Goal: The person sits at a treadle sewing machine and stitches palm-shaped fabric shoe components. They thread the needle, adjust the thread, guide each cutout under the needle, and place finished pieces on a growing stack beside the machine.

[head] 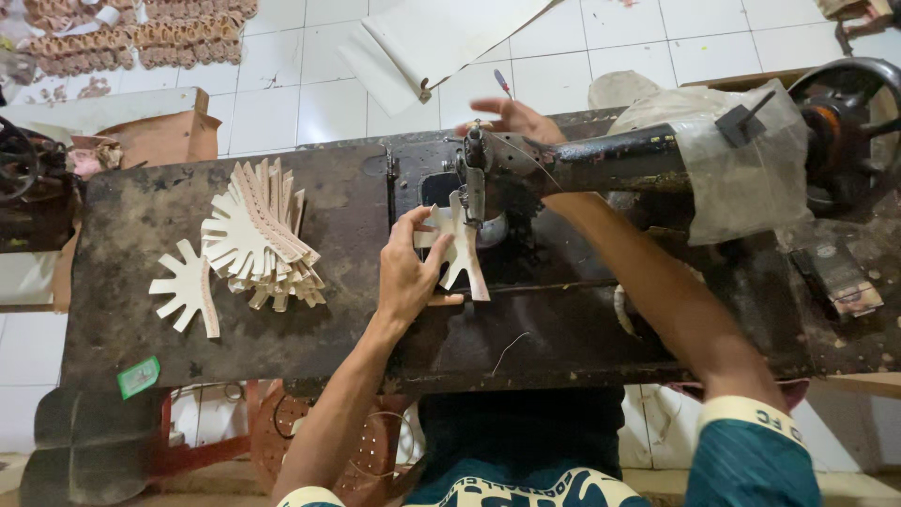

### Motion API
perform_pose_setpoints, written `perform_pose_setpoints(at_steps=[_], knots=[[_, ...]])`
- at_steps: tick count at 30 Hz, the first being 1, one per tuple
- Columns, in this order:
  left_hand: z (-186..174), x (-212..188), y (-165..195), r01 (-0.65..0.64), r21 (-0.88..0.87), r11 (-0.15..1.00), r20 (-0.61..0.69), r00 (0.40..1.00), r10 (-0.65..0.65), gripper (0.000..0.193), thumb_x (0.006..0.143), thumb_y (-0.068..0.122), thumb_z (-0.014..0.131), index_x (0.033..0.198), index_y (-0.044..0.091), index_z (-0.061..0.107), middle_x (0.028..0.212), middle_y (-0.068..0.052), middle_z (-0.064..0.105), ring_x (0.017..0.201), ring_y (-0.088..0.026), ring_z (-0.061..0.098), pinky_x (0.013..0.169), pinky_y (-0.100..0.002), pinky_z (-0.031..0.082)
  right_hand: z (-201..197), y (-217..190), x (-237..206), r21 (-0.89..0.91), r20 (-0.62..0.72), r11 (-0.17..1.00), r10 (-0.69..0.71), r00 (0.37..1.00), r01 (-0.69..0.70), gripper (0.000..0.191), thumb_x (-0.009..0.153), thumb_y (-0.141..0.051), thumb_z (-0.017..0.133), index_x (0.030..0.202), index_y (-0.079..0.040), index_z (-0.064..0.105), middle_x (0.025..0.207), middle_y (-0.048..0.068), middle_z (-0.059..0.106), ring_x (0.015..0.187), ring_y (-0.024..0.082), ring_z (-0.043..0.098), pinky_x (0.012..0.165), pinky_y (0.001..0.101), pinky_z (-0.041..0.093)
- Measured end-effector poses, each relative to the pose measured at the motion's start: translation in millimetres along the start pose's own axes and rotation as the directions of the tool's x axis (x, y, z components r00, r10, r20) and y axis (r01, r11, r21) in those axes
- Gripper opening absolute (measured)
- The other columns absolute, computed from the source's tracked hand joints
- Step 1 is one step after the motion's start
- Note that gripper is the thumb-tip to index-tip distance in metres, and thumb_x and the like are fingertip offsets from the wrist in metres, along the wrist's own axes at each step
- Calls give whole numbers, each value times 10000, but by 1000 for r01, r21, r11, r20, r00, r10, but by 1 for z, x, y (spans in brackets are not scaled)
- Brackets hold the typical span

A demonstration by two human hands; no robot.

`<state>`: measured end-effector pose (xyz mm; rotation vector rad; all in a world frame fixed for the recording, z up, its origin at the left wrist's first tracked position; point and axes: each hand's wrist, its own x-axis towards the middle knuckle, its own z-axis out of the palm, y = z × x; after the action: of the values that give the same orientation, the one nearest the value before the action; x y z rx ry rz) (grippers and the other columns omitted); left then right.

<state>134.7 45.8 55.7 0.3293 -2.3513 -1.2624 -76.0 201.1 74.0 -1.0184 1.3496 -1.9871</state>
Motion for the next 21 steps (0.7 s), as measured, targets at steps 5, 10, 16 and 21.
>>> perform_pose_setpoints(at_steps=[5, 10, 16, 21], knots=[[-1, -7, 4, -62, 29, 998, -51, 997, 64, 441, 883, 174, 797, 1260, 11, 637, 1066, -152, 742, 994, -279, 735, 891, -384, 559, 13, -42, -120, -888, 96, 458, 97, 991, 42, 362, 1133, -267, 538, 1376, -3, 588, 1130, 188, 722, 922, 234, 715, 793, 366, 590], [-1, -9, 4, -56, 62, 996, -35, 998, 58, 441, 852, 181, 814, 1227, 4, 663, 1063, -164, 724, 956, -280, 729, 857, -381, 568, -54, -108, -206, -957, -230, 116, -862, 452, -266, 291, 1180, -239, 517, 1300, -4, 638, 1083, 157, 719, 879, 238, 692, 736, 378, 560], [-13, -18, 14, -44, 91, 995, -66, 997, 50, 331, 871, 142, 785, 1169, 13, 717, 1052, -155, 741, 953, -288, 737, 851, -370, 581, -186, -133, -170, -889, -404, 73, -589, 700, -452, 282, 1239, -237, 503, 1262, -9, 667, 1083, 131, 708, 871, 234, 672, 680, 379, 537], [-48, -63, 19, -532, 216, 819, 20, 841, 541, 344, 841, 73, 780, 1181, 66, 730, 1173, -170, 685, 1102, -318, 709, 930, -369, 614, -249, -128, -127, -897, -420, 16, -341, 841, -442, 272, 1217, -269, 575, 1254, -10, 650, 1058, 140, 695, 850, 237, 672, 645, 373, 546]])
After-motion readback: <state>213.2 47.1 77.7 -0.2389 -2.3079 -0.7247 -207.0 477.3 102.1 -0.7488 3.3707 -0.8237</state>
